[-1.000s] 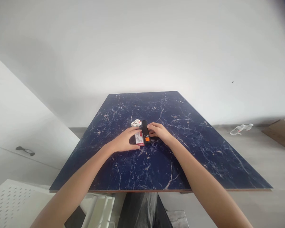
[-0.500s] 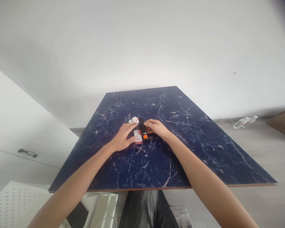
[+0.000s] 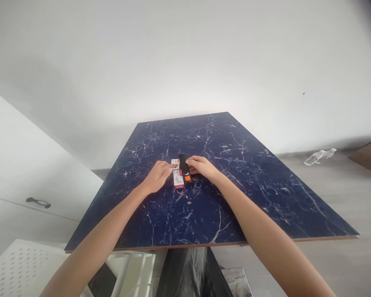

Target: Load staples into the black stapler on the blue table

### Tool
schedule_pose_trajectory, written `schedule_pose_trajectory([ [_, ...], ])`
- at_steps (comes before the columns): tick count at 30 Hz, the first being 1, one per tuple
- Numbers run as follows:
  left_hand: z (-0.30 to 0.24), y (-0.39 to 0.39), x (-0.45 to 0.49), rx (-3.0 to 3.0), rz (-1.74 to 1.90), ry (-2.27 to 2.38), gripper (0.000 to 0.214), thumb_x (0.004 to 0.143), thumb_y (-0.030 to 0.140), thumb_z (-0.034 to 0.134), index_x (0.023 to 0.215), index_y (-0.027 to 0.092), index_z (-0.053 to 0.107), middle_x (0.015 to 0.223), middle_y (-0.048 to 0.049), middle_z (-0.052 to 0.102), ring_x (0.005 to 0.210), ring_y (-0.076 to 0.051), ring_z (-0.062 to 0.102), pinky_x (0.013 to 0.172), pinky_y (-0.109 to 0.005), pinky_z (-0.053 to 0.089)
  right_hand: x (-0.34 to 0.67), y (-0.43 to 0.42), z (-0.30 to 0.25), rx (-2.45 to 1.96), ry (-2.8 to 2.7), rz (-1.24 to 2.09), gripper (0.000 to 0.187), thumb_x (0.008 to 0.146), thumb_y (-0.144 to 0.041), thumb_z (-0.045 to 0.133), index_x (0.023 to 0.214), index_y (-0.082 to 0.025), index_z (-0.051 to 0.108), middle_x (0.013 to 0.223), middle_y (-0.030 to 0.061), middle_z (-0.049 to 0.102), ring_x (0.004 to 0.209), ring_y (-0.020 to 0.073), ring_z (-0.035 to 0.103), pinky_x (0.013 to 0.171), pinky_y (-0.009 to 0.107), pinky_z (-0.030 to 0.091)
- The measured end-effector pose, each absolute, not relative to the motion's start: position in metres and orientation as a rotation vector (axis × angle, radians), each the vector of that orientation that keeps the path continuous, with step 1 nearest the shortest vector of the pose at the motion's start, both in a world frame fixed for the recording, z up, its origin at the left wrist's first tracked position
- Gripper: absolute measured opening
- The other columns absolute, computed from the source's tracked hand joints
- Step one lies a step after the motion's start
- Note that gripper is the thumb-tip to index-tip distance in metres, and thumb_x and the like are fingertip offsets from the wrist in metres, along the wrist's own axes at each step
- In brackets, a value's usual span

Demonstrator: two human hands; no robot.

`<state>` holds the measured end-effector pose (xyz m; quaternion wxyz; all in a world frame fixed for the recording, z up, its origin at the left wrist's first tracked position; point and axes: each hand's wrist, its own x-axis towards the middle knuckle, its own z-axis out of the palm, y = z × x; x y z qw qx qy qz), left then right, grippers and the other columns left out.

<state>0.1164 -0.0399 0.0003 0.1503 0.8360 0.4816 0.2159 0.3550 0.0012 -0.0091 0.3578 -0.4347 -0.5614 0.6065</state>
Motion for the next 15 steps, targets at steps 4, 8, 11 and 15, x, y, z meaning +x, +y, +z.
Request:
schedule_pose_trajectory([
  [4, 0.000, -0.046, 0.120, 2.353, 0.610, 1.477, 0.054, 0.103, 0.054, 0.030, 0.134, 0.025, 0.063, 0.139, -0.0102, 0.052, 0.132, -0.029, 0.041, 0.113, -0.049, 0.034, 0.355, 0.002, -0.010, -1.107, -1.448, 1.584, 0.018, 0.084, -0.037, 0.062, 0.091, -0.021, 0.065, 0.086, 0.0037, 0.073, 0.078, 0.0185, 0.071, 0.075, 0.029, 0.059],
  [8, 0.001, -0.051, 0.118, 2.346, 0.496, 1.405, 0.056, 0.099, 0.059, 0.041, 0.145, 0.030, 0.051, 0.164, -0.0074, 0.023, 0.150, -0.036, 0.016, 0.119, -0.059, 0.022, 0.357, 0.002, -0.009, -1.135, -1.534, 1.509, 0.017, 0.087, -0.037, 0.057, 0.089, -0.022, 0.065, 0.084, 0.0021, 0.072, 0.074, 0.0187, 0.070, 0.072, 0.029, 0.057],
  [11, 0.004, -0.053, 0.114, 2.322, 0.405, 1.342, 0.079, 0.087, 0.066, 0.060, 0.154, 0.035, 0.035, 0.168, -0.0069, 0.012, 0.152, -0.040, 0.011, 0.118, -0.062, 0.025, 0.361, -0.002, -0.006, -1.209, -1.736, 1.220, 0.023, 0.090, -0.041, 0.053, 0.086, -0.023, 0.067, 0.080, 0.0010, 0.071, 0.071, 0.0176, 0.067, 0.070, 0.027, 0.053],
  [15, 0.005, -0.052, 0.110, 2.315, 0.357, 1.322, 0.109, 0.072, 0.068, 0.075, 0.159, 0.038, 0.017, 0.168, -0.0080, 0.008, 0.152, -0.041, 0.011, 0.118, -0.061, 0.026, 0.363, -0.008, -0.002, -1.230, -1.849, 1.066, 0.028, 0.093, -0.045, 0.051, 0.086, -0.024, 0.067, 0.074, 0.0013, 0.070, 0.063, 0.0172, 0.065, 0.065, 0.026, 0.050],
])
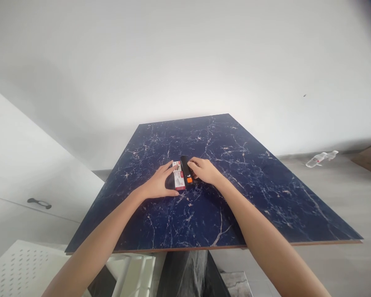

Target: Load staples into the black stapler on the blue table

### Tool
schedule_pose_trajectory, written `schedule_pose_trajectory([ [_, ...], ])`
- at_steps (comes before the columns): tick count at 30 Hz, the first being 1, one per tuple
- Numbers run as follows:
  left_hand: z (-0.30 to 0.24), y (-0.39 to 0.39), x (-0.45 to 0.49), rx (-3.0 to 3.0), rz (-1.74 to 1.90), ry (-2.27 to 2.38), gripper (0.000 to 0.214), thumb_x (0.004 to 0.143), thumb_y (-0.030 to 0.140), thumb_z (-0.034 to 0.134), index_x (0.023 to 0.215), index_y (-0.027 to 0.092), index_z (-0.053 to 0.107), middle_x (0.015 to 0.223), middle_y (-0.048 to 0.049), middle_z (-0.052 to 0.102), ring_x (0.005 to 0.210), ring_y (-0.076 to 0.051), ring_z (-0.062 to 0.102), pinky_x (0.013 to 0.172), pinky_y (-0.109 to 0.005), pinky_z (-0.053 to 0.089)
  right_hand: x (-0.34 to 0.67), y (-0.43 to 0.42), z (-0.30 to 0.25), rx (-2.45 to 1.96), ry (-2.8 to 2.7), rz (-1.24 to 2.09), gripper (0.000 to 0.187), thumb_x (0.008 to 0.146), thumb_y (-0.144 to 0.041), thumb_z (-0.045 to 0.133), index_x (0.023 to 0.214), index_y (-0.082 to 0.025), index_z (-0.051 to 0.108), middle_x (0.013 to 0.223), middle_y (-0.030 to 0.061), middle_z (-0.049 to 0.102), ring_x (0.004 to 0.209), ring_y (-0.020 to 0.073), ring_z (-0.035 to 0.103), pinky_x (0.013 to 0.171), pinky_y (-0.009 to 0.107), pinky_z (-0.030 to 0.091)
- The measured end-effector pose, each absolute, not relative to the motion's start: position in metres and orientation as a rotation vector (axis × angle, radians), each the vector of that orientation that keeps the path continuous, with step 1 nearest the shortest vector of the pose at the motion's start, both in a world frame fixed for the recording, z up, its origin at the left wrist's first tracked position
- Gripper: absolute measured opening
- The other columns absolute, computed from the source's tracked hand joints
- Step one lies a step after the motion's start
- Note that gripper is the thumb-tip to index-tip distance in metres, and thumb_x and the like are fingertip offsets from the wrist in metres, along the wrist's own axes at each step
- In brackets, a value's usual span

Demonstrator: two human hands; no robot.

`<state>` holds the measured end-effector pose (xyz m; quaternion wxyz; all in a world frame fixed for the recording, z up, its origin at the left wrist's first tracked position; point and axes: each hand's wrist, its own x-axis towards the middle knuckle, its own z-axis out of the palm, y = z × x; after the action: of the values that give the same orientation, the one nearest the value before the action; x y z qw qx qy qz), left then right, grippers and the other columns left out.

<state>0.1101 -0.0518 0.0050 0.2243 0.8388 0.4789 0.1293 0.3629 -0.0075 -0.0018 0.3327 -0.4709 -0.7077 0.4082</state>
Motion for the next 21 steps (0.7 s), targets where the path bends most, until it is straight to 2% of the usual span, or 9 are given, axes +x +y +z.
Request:
schedule_pose_trajectory([
  [4, 0.003, -0.049, 0.112, 2.308, 0.379, 1.364, 0.113, 0.072, 0.069, 0.074, 0.161, 0.034, 0.014, 0.168, -0.0092, 0.011, 0.152, -0.039, 0.013, 0.120, -0.058, 0.024, 0.360, -0.011, 0.002, -1.270, -1.797, 1.169, 0.026, 0.093, -0.045, 0.052, 0.085, -0.024, 0.065, 0.076, 0.0025, 0.071, 0.052, 0.0176, 0.064, 0.058, 0.029, 0.049],
  [9, 0.007, -0.049, 0.113, 2.289, 0.360, 1.361, 0.110, 0.070, 0.069, 0.075, 0.160, 0.035, 0.020, 0.167, -0.0085, 0.013, 0.151, -0.041, 0.015, 0.119, -0.058, 0.027, 0.355, -0.015, 0.007, -1.442, -1.693, 1.213, 0.025, 0.092, -0.045, 0.054, 0.088, -0.022, 0.065, 0.083, 0.0061, 0.073, 0.051, 0.0195, 0.065, 0.059, 0.032, 0.050],
  [12, 0.011, -0.048, 0.111, 2.283, 0.330, 1.339, 0.107, 0.070, 0.067, 0.077, 0.158, 0.038, 0.023, 0.168, -0.0070, 0.012, 0.151, -0.041, 0.014, 0.118, -0.060, 0.028, 0.353, -0.018, 0.010, -1.437, -1.711, 1.184, 0.025, 0.091, -0.046, 0.058, 0.092, -0.023, 0.066, 0.083, 0.0066, 0.073, 0.061, 0.0217, 0.068, 0.063, 0.032, 0.049],
  [16, 0.014, -0.044, 0.108, 2.279, 0.316, 1.352, 0.105, 0.068, 0.067, 0.079, 0.156, 0.040, 0.029, 0.167, -0.0063, 0.015, 0.152, -0.041, 0.011, 0.118, -0.063, 0.023, 0.350, -0.023, 0.014, -1.456, -1.785, 0.962, 0.027, 0.083, -0.049, 0.069, 0.089, -0.023, 0.065, 0.087, 0.0092, 0.073, 0.085, 0.0272, 0.067, 0.071, 0.031, 0.045],
  [21, 0.010, -0.045, 0.111, 2.276, 0.384, 1.344, 0.108, 0.065, 0.066, 0.081, 0.155, 0.034, 0.033, 0.162, -0.0092, 0.030, 0.150, -0.040, 0.018, 0.118, -0.059, 0.026, 0.348, -0.027, 0.016, -1.476, -1.835, 0.933, 0.034, 0.073, -0.049, 0.078, 0.089, -0.022, 0.063, 0.090, 0.0118, 0.071, 0.086, 0.0297, 0.065, 0.071, 0.033, 0.043],
])
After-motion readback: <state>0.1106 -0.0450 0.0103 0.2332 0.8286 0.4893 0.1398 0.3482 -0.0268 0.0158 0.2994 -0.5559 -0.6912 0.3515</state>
